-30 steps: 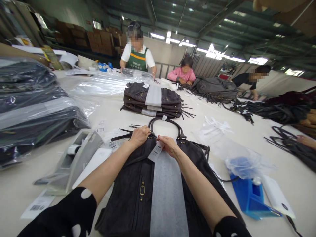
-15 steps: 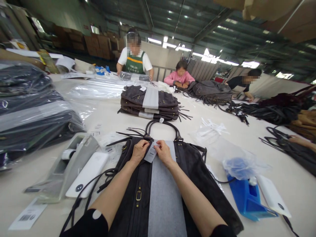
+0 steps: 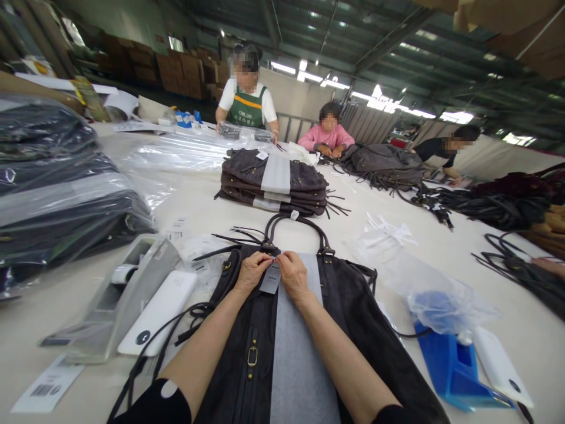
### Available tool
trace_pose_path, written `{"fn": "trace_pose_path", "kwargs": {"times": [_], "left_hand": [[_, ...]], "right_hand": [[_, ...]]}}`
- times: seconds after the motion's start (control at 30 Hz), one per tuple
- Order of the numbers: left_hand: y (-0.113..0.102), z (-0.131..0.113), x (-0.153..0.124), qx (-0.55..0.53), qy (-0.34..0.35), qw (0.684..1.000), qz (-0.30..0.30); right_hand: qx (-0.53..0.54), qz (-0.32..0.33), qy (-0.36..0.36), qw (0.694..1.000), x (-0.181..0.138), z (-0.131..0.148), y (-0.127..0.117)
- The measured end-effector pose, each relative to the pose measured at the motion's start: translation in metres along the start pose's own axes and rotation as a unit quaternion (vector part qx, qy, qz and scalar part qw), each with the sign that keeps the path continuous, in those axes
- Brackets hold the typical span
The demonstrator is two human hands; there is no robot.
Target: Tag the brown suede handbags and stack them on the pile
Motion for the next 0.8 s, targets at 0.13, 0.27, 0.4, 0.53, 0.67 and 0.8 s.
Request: {"fn": "trace_pose_path", "kwargs": {"times": [0.13, 0.27, 0.4, 0.53, 0.67, 0.8], "left_hand": [[0.002, 0.001, 0.000, -0.002, 0.021, 1.000, 0.004], [0.005, 0.008, 0.000, 0.010, 0.018, 1.000, 0.008], [0.006, 0.012, 0.001, 0.009, -0.001, 1.000, 0.012], [0.005, 0.011, 0.002, 0.018, -0.015, 1.000, 0.011], [0.007, 0.011, 0.002, 0.031, -0.016, 0.999, 0.014], [0.010, 0.012, 0.002, 0.030, -0.013, 0.999, 0.030]], "right_hand": [[-0.012, -0.037, -0.060, 0.997, 0.003, 0.010, -0.007], [0.047, -0.026, -0.044, 0.998, 0.005, 0.007, -0.003], [0.229, 0.028, 0.096, 0.968, 0.003, -0.014, 0.013], [0.381, 0.038, 0.244, 0.891, -0.001, -0.032, 0.026], [0.469, 0.028, 0.303, 0.829, -0.001, -0.035, 0.028], [0.468, -0.001, 0.298, 0.832, 0.000, -0.033, 0.026]]}}
Point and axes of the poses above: each hand's wrist, its own x-axis towards the middle knuckle, its own y-axis out of the palm, z = x × y, the point moved 7 cm from there along x, towards the middle knuckle, and after that the axes turned 5 degrees about -x, right-handed, at the moved point
